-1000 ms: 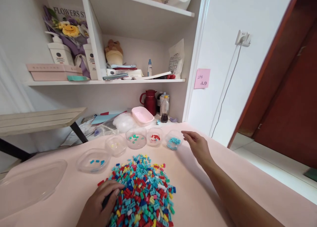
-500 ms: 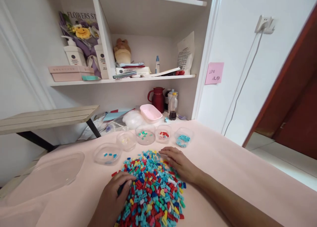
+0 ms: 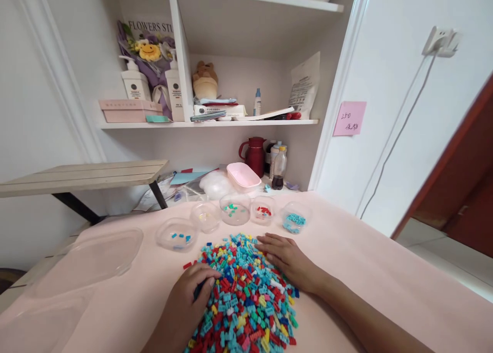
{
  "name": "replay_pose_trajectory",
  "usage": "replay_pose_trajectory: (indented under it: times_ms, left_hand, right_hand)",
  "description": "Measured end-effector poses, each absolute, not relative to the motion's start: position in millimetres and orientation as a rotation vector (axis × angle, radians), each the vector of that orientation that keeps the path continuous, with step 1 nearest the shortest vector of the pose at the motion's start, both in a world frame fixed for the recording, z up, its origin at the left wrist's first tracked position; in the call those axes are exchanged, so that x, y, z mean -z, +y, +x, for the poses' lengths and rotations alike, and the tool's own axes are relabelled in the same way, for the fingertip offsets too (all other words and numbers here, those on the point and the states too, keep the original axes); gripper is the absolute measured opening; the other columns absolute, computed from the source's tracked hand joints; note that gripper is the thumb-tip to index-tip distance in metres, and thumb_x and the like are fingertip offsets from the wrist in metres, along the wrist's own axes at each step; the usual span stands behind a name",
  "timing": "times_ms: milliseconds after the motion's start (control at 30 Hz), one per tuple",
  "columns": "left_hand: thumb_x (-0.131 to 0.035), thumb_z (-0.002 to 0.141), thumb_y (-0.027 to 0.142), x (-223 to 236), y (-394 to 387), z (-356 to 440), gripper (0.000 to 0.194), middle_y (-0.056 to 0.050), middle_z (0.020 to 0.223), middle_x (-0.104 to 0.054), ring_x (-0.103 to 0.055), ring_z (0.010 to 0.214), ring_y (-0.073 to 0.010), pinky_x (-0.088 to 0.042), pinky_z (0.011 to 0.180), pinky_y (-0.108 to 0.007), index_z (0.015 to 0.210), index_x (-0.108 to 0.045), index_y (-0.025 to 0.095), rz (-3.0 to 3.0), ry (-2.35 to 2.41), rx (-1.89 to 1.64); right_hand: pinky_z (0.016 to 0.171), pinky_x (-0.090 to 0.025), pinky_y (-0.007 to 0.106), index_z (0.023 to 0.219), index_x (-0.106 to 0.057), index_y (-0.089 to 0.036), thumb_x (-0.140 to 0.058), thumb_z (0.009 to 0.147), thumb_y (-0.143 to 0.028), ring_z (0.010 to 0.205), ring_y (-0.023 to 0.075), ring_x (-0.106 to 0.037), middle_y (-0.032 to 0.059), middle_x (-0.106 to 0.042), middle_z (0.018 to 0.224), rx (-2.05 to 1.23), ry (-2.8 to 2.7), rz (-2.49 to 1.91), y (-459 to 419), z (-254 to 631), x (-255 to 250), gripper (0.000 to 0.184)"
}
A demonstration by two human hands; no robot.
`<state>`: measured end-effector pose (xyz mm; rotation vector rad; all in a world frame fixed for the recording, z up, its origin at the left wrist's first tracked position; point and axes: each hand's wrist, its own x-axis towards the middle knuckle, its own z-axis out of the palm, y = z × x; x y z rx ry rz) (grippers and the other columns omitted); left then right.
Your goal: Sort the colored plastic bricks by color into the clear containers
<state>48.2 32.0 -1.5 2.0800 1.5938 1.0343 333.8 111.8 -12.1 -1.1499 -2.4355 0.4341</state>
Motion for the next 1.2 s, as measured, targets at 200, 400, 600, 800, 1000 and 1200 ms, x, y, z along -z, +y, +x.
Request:
replay_pose_trajectory:
  times_ms: [200,400,600,800,1000,1200]
  left_hand:
    - [-0.05,0.087,0.037,-0.5,30.1,48.2,0.026,-0.003,0.101,-0.071,-0.066,0.097,-0.0187,-0.052,0.089,-0.033,0.091,-0.074,0.028,2.069,1.613,-1.007]
    - [-0.049,0.088,0.036,3.9,32.5,47.3,0.027,-0.005,0.1,-0.07,-0.064,0.097,-0.0194,-0.051,0.089,-0.034,0.093,-0.073,0.027,2.066,1.571,-1.025]
    - [-0.047,0.089,0.035,3.4,32.1,47.8,0.028,-0.006,0.1,-0.069,-0.063,0.097,-0.0201,-0.048,0.09,-0.035,0.095,-0.073,0.026,2.02,1.55,-1.01]
    - [-0.047,0.088,0.03,4.9,29.6,47.7,0.027,-0.006,0.096,-0.069,-0.064,0.094,-0.0198,-0.048,0.087,-0.033,0.09,-0.074,0.025,2.011,1.494,-1.071]
    - [-0.047,0.088,0.026,5.0,29.9,48.0,0.028,-0.005,0.095,-0.069,-0.063,0.093,-0.019,-0.048,0.086,-0.032,0.093,-0.074,0.025,1.997,1.486,-1.109]
    - [-0.045,0.089,0.026,6.6,27.8,47.6,0.029,-0.005,0.095,-0.069,-0.063,0.093,-0.0185,-0.047,0.085,-0.031,0.094,-0.073,0.026,2.018,1.511,-1.115]
  right_hand:
    - [0.108,-0.024,0.051,0.134,-0.049,-0.036,-0.033,0.096,-0.038,0.136,0.0276,-0.031,-0.001,-0.044,0.145,-0.434,-2.457,-1.164,111.9,333.6,10.7,0.041]
    - [0.109,-0.023,0.051,0.138,-0.044,-0.036,-0.029,0.097,-0.044,0.138,0.0279,-0.027,-0.0017,-0.041,0.147,-0.459,-2.475,-1.196,112.8,329.0,9.8,0.044]
    - [0.112,-0.021,0.05,0.134,-0.051,-0.033,-0.031,0.095,-0.051,0.137,0.0281,-0.03,0.0003,-0.047,0.142,-0.573,-2.372,-1.126,113.9,332.0,9.7,0.047]
    - [0.111,-0.027,0.049,0.129,-0.057,-0.029,-0.039,0.091,-0.056,0.134,0.0295,-0.037,0.0045,-0.045,0.144,-0.823,-2.092,-1.142,94.3,335.4,-12.8,0.05]
    - [0.111,-0.028,0.048,0.132,-0.053,-0.031,-0.048,0.09,-0.042,0.133,0.0271,-0.038,0.0033,-0.045,0.143,-0.452,-2.221,-1.036,119.7,311.9,-51.7,0.044]
    - [0.11,-0.03,0.046,0.127,-0.057,-0.026,-0.048,0.088,-0.033,0.131,0.026,-0.041,0.006,-0.043,0.145,-0.271,-2.135,-1.057,178.5,280.2,-72.4,0.041]
